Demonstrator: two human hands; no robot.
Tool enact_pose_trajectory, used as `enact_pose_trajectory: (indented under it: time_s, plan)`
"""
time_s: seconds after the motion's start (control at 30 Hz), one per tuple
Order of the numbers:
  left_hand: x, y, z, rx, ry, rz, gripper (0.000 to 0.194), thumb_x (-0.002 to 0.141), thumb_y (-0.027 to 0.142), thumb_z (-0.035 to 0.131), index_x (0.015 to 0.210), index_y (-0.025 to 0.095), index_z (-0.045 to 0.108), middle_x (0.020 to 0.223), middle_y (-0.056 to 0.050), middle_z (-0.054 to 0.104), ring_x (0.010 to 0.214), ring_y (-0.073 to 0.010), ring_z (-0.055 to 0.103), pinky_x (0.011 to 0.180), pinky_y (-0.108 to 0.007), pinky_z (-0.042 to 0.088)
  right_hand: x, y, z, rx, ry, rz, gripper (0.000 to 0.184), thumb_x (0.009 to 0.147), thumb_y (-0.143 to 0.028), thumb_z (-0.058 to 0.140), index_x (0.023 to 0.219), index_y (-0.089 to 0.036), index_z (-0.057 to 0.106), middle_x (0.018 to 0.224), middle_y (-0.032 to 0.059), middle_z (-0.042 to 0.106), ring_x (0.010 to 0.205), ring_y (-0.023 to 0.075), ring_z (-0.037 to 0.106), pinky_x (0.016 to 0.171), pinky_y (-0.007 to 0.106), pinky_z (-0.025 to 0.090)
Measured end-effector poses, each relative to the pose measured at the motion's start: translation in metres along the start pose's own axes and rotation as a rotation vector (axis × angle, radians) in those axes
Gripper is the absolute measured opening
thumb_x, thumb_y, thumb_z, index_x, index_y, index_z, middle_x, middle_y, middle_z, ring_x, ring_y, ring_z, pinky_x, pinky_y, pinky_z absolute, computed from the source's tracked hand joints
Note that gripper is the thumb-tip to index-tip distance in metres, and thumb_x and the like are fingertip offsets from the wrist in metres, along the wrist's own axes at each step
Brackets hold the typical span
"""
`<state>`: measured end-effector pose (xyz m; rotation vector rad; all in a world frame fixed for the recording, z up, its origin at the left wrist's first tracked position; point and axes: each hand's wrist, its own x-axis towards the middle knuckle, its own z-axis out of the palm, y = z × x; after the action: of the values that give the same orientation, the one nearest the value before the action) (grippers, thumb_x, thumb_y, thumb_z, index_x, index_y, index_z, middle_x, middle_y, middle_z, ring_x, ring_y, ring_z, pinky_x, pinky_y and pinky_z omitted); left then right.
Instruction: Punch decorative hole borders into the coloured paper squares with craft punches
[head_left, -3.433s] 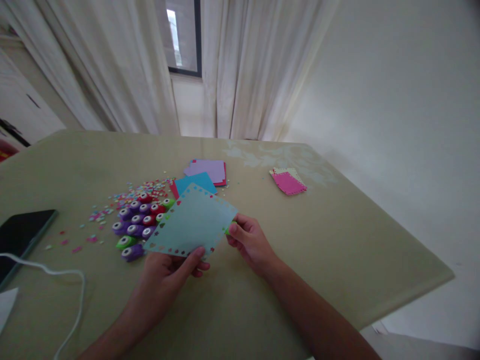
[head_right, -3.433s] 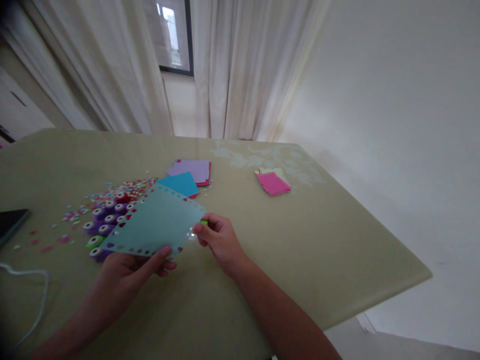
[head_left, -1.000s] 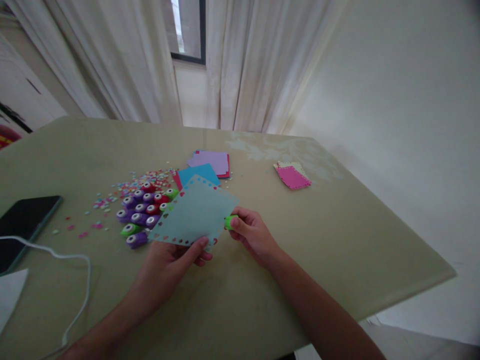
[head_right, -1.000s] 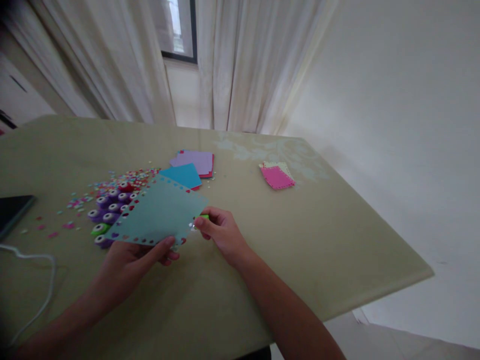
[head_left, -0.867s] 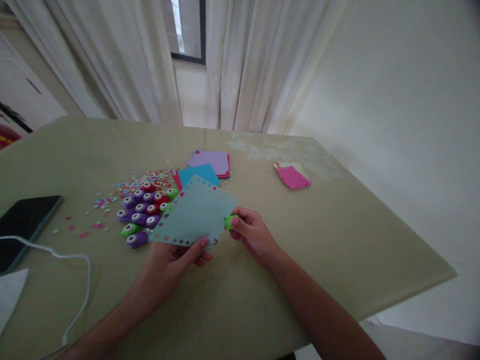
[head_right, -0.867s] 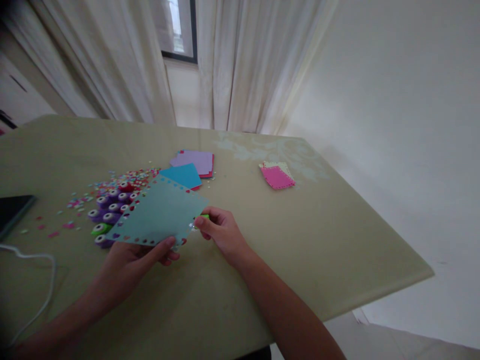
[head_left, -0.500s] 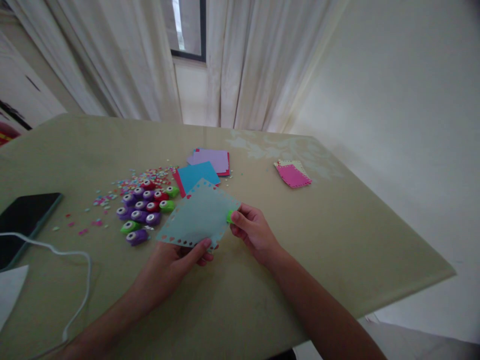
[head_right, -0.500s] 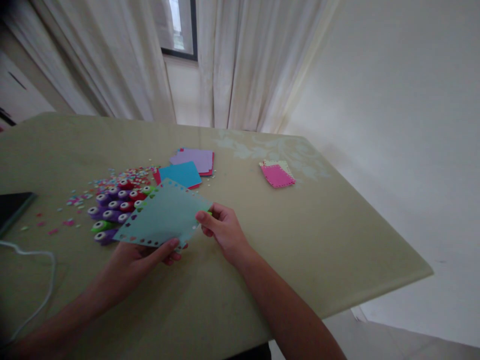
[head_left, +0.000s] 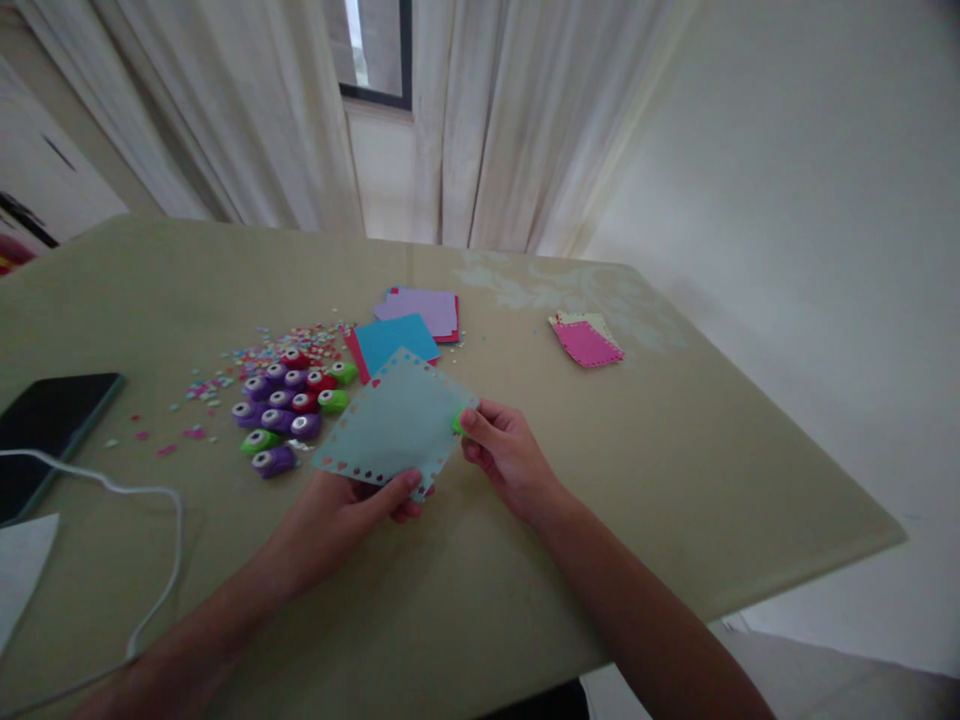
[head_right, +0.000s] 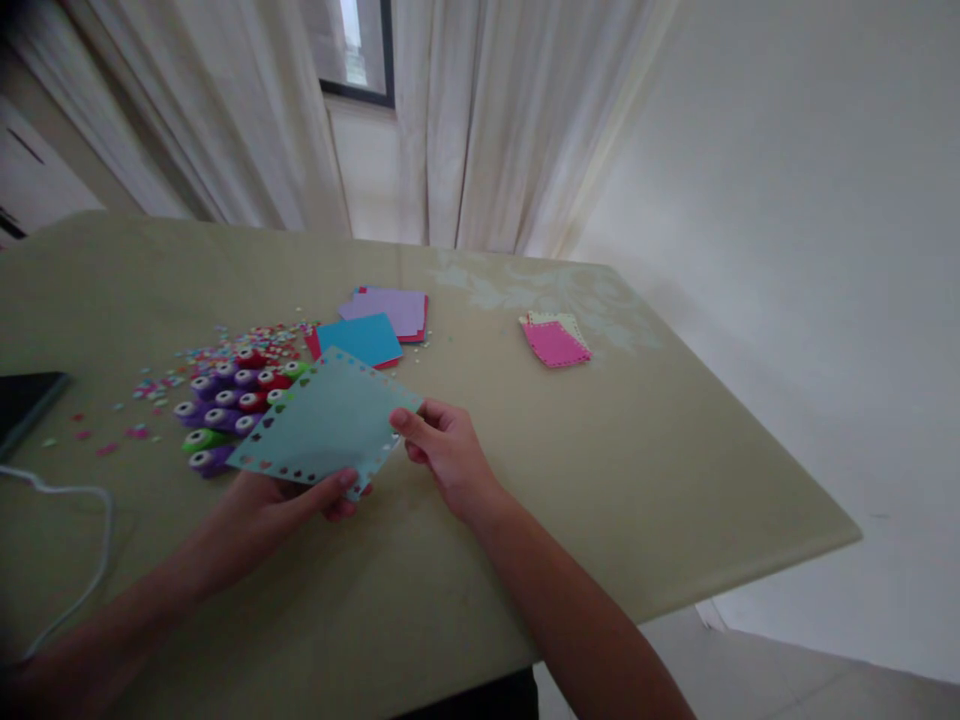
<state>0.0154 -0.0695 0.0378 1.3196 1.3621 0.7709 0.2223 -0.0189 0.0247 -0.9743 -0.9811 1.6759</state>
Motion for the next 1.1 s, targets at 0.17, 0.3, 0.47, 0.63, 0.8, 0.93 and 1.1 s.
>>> enact_pose_trajectory:
  time_s: [0.17,0.3,0.47,0.63,0.8,0.93,1.1]
  plan:
    - [0.0,0.003,0.002,-0.033,-0.003,-0.006,0.034,0.08,0.056,0.073,0.07,0.024,0.074,0.068,-0.005,0.081,0.065,-0.0258,0.078,0.066,-0.035,0.064,0.001,-0.001,0.0,-0.018,-0.005,0.0,0.055,0.066,-0.066,0.093,0.073,-0.019,0.065,0.062,-0.006,0.045,0.055,0.0086,0.032,0.053,0.028,0.018]
    - [0.0,0.004,0.003,-0.034,0.008,-0.022,0.032,0.079,0.055,0.074,0.07,0.024,0.073,0.067,-0.004,0.08,0.064,-0.0257,0.078,0.066,-0.035,0.064,0.001,0.001,0.0,-0.041,-0.018,0.005,0.056,0.067,-0.068,0.091,0.074,-0.019,0.064,0.06,-0.0072,0.042,0.054,0.0086,0.03,0.053,0.028,0.018]
    - [0.0,0.0,0.002,-0.013,0.0,0.011,0.034,0.081,0.056,0.072,0.068,0.025,0.074,0.068,-0.004,0.081,0.066,-0.0255,0.077,0.067,-0.035,0.064,0.0,0.003,0.001,-0.079,-0.018,0.013,0.057,0.068,-0.068,0.09,0.071,-0.021,0.059,0.058,-0.0087,0.038,0.052,0.0083,0.025,0.052,0.029,0.016]
    - [0.0,-0.002,0.001,0.02,-0.001,0.01,0.035,0.083,0.057,0.071,0.068,0.025,0.076,0.068,-0.005,0.081,0.067,-0.0257,0.077,0.069,-0.035,0.064,0.0,0.004,0.002,-0.098,0.004,-0.003,0.056,0.069,-0.069,0.089,0.072,-0.02,0.061,0.056,-0.0092,0.038,0.052,0.0086,0.024,0.051,0.03,0.015]
    - [0.0,-0.004,0.0,0.052,-0.004,-0.002,0.037,0.083,0.059,0.07,0.069,0.026,0.077,0.071,-0.005,0.082,0.069,-0.0265,0.078,0.071,-0.036,0.064,-0.002,0.001,0.004,-0.11,0.016,0.004,0.058,0.067,-0.07,0.089,0.07,-0.021,0.059,0.054,-0.0101,0.034,0.051,0.0083,0.021,0.051,0.031,0.011]
    - [-0.001,-0.008,0.0,0.109,-0.007,-0.027,0.042,0.084,0.063,0.068,0.067,0.027,0.079,0.076,-0.006,0.084,0.076,-0.0287,0.08,0.078,-0.038,0.064,-0.004,-0.005,0.006,-0.135,-0.003,0.019,0.059,0.065,-0.072,0.089,0.075,-0.019,0.064,0.055,-0.0103,0.034,0.052,0.0082,0.019,0.052,0.031,0.011]
    - [0.0,-0.009,0.0,0.092,0.001,-0.023,0.04,0.084,0.063,0.068,0.068,0.028,0.079,0.074,-0.005,0.083,0.073,-0.0283,0.079,0.078,-0.039,0.065,-0.003,-0.004,0.005,-0.16,0.006,0.033,0.06,0.066,-0.073,0.088,0.068,-0.02,0.06,0.056,-0.0094,0.034,0.053,0.0086,0.02,0.052,0.03,0.012]
